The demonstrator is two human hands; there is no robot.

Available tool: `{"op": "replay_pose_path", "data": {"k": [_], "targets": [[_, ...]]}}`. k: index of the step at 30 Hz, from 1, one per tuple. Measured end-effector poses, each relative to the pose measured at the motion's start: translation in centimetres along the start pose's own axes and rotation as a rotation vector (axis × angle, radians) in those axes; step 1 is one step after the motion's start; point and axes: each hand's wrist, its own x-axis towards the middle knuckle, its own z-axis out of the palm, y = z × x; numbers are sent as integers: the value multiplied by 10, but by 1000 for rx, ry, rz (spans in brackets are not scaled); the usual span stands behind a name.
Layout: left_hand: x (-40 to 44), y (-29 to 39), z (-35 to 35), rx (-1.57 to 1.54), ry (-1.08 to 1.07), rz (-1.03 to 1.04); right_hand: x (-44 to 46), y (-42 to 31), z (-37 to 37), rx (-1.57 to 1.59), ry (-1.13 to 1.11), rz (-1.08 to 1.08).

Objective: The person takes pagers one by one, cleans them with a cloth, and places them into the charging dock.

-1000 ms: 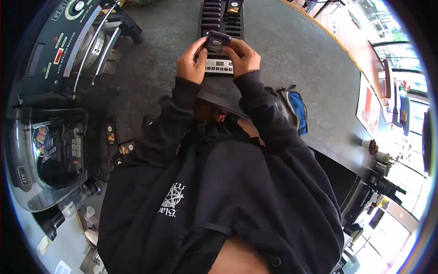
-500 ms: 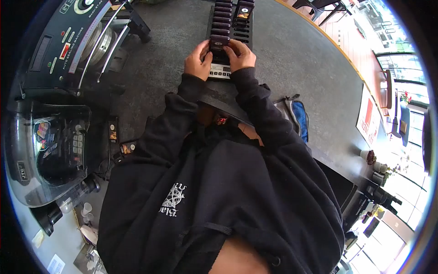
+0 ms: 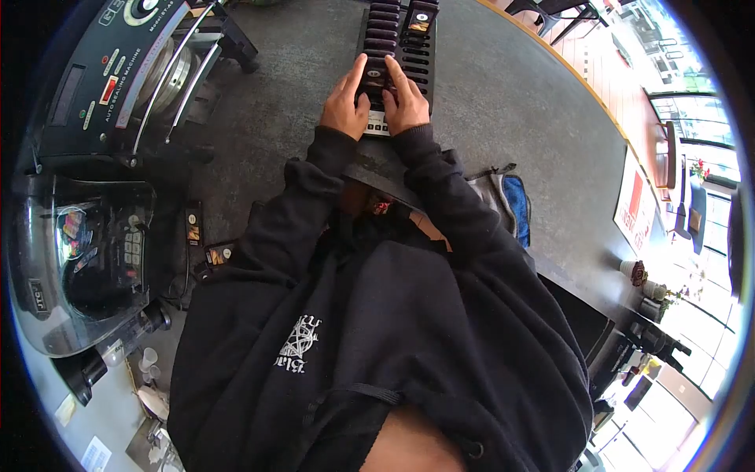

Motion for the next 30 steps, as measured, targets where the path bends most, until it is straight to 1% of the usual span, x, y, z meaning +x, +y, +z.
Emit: {"op": "replay_pose_path", "data": {"k": [7, 10, 14, 20, 22, 23, 24, 26, 27, 28, 29, 30], "targets": [[2, -1, -2, -20, -5, 4, -1, 2, 1, 22, -15, 38], [0, 2, 1, 36, 9, -21, -2, 3, 1, 61, 6, 45], [-4, 4, 1, 48, 46, -54, 0, 5, 0, -10, 39, -50], [-7, 10, 5, 108, 64, -139, 0, 8, -4, 62, -27, -6], [-10, 12, 7, 137, 83, -105, 2, 3, -10, 69, -81, -4], [-13, 13, 7, 208, 70, -127, 2, 1, -13, 91, -94, 18], [-16, 17, 6, 221, 82, -143, 2, -3, -16, 114, -105, 43], [-26, 28, 6, 92, 199, -121, 1, -11, -20, 116, -125, 43], [-33, 34, 4, 105, 213, -137, -1, -14, -19, 151, -101, 28], [-42, 39, 1, 66, 197, -202, -3, -17, -18, 189, -79, 16], [-52, 44, -4, 30, 181, -267, -6, -20, -15, 248, -93, 18], [-62, 47, -9, 45, 193, -289, -10, -23, -13, 265, -116, 18]]}}
